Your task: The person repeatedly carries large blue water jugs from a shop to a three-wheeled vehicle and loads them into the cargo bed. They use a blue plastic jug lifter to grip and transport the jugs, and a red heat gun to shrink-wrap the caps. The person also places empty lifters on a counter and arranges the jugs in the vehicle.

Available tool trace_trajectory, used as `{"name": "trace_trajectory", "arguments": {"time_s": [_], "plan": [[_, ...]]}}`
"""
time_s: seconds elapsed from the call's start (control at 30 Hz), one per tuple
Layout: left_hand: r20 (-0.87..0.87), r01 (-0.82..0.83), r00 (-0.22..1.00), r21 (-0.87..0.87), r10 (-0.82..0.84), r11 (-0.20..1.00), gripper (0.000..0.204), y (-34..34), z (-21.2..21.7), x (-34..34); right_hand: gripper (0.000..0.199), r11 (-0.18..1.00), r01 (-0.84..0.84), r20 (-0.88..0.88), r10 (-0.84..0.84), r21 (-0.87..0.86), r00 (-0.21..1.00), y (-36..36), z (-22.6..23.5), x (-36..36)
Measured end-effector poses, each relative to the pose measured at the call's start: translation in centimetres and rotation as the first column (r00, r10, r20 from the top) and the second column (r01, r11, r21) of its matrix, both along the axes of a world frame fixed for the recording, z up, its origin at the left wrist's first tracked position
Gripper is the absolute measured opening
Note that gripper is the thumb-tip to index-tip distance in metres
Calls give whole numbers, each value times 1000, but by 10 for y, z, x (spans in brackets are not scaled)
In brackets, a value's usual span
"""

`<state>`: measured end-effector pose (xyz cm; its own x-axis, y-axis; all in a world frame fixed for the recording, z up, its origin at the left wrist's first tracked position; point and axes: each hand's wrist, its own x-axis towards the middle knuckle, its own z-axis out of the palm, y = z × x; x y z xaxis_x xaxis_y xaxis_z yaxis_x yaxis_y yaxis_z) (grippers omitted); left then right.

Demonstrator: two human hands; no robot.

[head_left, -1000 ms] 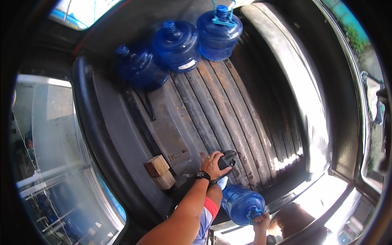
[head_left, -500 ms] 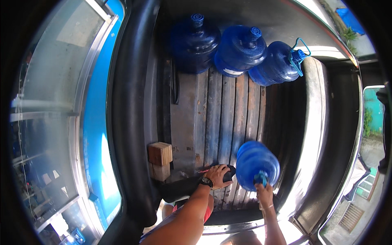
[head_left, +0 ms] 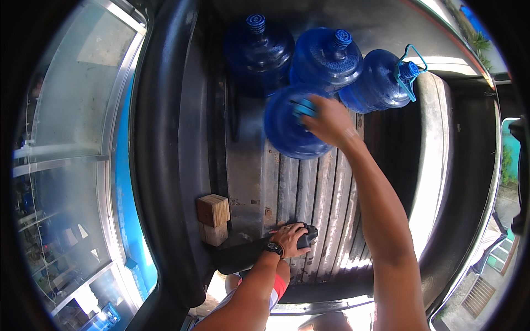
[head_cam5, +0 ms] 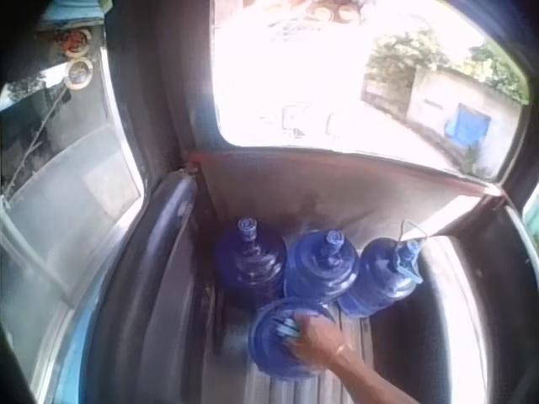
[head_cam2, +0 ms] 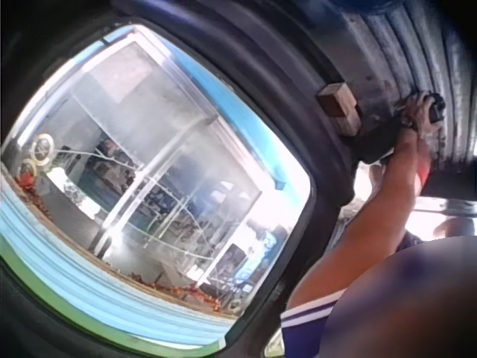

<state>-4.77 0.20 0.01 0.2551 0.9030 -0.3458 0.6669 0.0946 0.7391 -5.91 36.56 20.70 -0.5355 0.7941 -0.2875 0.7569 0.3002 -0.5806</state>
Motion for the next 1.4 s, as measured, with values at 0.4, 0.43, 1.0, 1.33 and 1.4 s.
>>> {"name": "trace_trajectory", "arguments": {"time_s": [0.4,0.43,1.0,1.33,1.4], "plan": [[-28,28,999,-7,-28,1000,69,-2,3,3,29,965,-138,197,94,221,976,19,-10,-11],[-54,41,998,11,-41,999,69,-1,4,3,29,969,-115,204,70,218,977,20,-5,6],[-16,60,998,117,-59,991,66,-2,11,12,27,660,-668,259,617,344,743,15,-10,-70],[-51,77,996,-5,-77,997,69,-3,14,16,42,712,-577,203,545,399,813,40,-27,1],[-47,89,995,27,-88,996,70,-4,16,18,40,742,-533,190,502,406,844,37,-25,14]]}}
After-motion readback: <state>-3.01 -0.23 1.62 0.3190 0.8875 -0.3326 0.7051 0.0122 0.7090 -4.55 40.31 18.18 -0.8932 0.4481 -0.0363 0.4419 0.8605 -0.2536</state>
